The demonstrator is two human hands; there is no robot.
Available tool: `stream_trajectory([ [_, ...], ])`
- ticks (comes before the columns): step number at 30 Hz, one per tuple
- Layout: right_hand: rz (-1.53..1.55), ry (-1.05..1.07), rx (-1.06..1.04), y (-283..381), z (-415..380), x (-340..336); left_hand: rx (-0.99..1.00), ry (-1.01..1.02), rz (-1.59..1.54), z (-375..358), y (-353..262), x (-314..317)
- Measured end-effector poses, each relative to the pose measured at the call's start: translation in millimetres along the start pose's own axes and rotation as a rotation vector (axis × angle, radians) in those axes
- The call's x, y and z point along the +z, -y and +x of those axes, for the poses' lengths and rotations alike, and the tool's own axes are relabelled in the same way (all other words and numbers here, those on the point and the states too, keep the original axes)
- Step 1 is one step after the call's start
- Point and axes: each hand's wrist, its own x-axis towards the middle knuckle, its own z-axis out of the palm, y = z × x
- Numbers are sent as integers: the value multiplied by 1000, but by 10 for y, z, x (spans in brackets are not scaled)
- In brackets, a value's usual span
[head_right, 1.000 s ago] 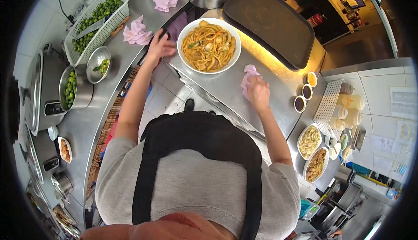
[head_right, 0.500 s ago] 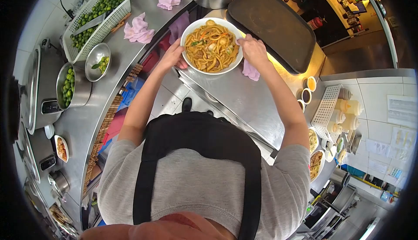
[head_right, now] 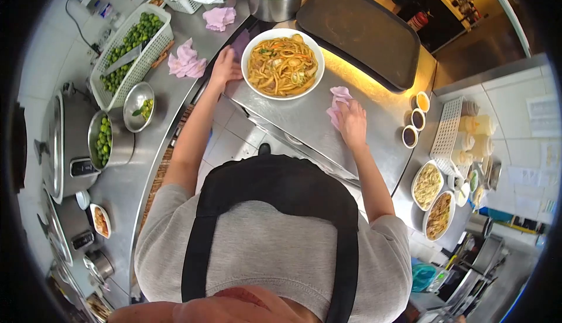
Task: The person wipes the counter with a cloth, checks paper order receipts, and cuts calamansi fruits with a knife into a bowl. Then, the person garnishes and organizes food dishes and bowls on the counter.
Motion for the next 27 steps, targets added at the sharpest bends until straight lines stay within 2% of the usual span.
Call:
stream_trajectory([
  [2,117,32,121,-63,-2,104,-126,-96,-409,-240,67,-8],
  [6,210,-60,313,28,170,199,-216,178,-402,-833,0,438],
  [7,258,-80,382,125,225,132,-213,182,-418,-846,8,514],
  [8,226,-88,370,194,231,103,-211,211,-431,-823,31,620],
  [10,138,-139,328,231,189,15,-336,218,-481,-718,116,650],
  [11,89,-171,292,190,127,26,-291,189,-469,-721,136,655],
  [13,-72,-169,372,70,-107,120,-281,261,-504,-596,216,604],
  [17,-189,-97,719,-123,-573,-200,-333,254,-546,-468,260,552],
  [20,-252,-175,741,-156,-946,-348,-388,227,-544,-514,148,624],
  [22,-159,-136,536,-166,-1173,-378,-333,280,-498,-630,100,711],
  [23,-164,-135,534,-173,-1255,-453,-366,294,-526,-694,90,791],
  [25,35,-33,618,-253,-1376,-621,-334,320,-480,-877,58,1014],
  [27,147,6,553,-332,-1395,-897,-316,357,-457,-1011,88,1220],
])
